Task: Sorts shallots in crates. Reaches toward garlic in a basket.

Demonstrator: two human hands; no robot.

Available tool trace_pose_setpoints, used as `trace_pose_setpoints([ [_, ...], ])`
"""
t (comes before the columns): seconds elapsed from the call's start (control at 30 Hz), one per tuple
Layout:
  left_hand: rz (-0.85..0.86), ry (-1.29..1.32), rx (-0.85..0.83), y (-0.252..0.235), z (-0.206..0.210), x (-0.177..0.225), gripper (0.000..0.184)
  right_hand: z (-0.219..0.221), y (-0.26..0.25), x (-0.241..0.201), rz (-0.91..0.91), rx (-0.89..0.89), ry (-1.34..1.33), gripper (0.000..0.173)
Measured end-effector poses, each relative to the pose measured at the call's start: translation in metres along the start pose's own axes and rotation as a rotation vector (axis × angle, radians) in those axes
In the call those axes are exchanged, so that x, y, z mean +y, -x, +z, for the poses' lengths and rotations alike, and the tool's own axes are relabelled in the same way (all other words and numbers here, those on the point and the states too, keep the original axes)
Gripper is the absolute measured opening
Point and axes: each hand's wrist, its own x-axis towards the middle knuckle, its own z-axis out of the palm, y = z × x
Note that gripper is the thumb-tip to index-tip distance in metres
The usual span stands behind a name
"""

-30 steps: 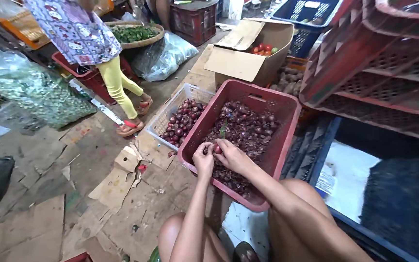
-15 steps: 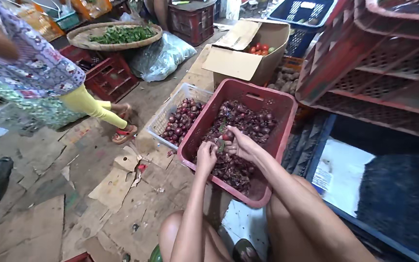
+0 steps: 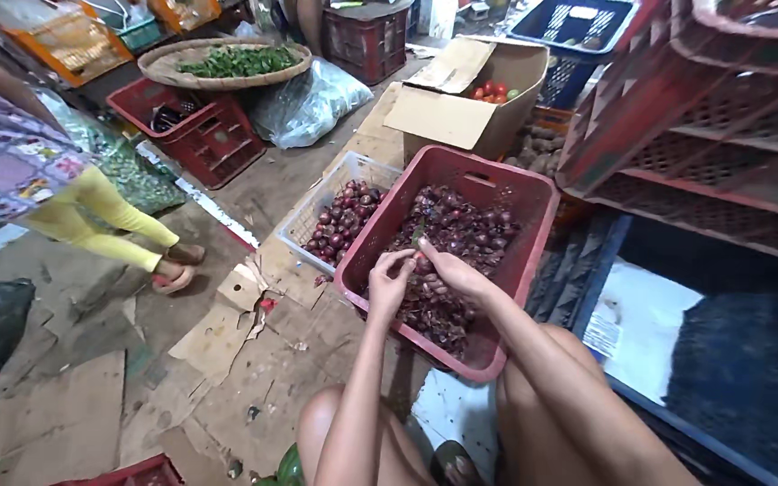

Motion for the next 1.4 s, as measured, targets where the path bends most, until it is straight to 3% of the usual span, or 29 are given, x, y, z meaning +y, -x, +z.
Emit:
trace_pose_setpoints([
  [0.1,0.011,-0.131,0.002,-0.003,-0.005,-0.007,0.009,-0.003,0.001,0.003,0.015,-0.042,0.107,0.063],
  [0.33,-0.089,-0.419,0.013,0.004,0.015,-0.001,0.028,0.015,-0.002,0.011,-0.170,0.186,0.469,0.059],
  [0.37,-0.073,-0.376,0.057,0.007,0.018,-0.002,0.027,0.022,-0.002,0.015,-0.160,0.200,0.365,0.053],
  [0.47,-0.039,-0.058,0.129,0.008,0.016,0.002,0.028,0.030,-0.008,0.016,-0.048,0.047,-0.440,0.048],
  [0.53,-0.051,-0.055,0.111,0.005,0.009,0.002,0.027,0.017,-0.009,0.007,0.026,0.084,-0.562,0.048],
  [0.57,-0.076,-0.196,0.082,0.004,0.005,-0.003,0.028,0.011,-0.010,0.000,0.051,0.160,-0.482,0.048],
  [0.63,-0.187,-0.623,-0.054,0.003,-0.001,-0.015,0.046,0.003,-0.013,-0.024,0.038,0.232,-0.216,0.054],
  [0.7,-0.241,-0.884,-0.154,0.005,0.003,-0.019,0.056,-0.003,-0.016,-0.048,-0.060,0.146,-0.117,0.061],
  [0.8,-0.131,-0.896,-0.035,0.007,0.006,-0.027,0.047,-0.030,-0.037,-0.070,-0.162,0.002,-0.118,0.060],
  [0.9,-0.134,-0.819,0.034,0.006,0.002,-0.031,0.034,-0.071,-0.058,-0.072,-0.165,0.128,0.076,0.049],
  [0.97,-0.038,-0.828,0.036,0.006,0.002,-0.030,0.029,-0.097,-0.074,-0.057,-0.070,0.289,0.165,0.042],
  [1.03,0.090,-0.905,0.015,0.010,0.005,-0.031,0.043,-0.118,-0.096,-0.026,0.078,0.428,0.262,0.041],
  [1.1,0.132,-0.952,0.034,0.011,0.006,-0.034,0.056,-0.136,-0.121,0.013,0.221,0.461,0.469,0.041],
  [1.17,0.040,-0.990,0.024,0.012,0.008,-0.034,0.056,-0.145,-0.143,0.048,0.327,0.389,0.695,0.039],
  [1.2,-0.085,-1.035,-0.045,0.012,0.008,-0.030,0.057,-0.144,-0.149,0.059,0.356,0.326,0.795,0.039],
  [1.27,-0.314,-1.105,-0.229,0.007,0.009,-0.019,0.064,-0.132,-0.149,0.058,0.389,0.207,0.987,0.058],
  [1.3,-0.322,-1.105,-0.248,0.006,0.010,-0.019,0.064,-0.125,-0.147,0.051,0.397,0.198,1.075,0.072],
  [1.33,-0.268,-1.084,-0.210,0.006,0.012,-0.021,0.062,-0.123,-0.149,0.049,0.380,0.234,1.119,0.086],
  [1.4,-0.096,-1.044,-0.046,0.006,0.014,-0.028,0.055,-0.130,-0.161,0.053,0.315,0.309,1.149,0.097],
])
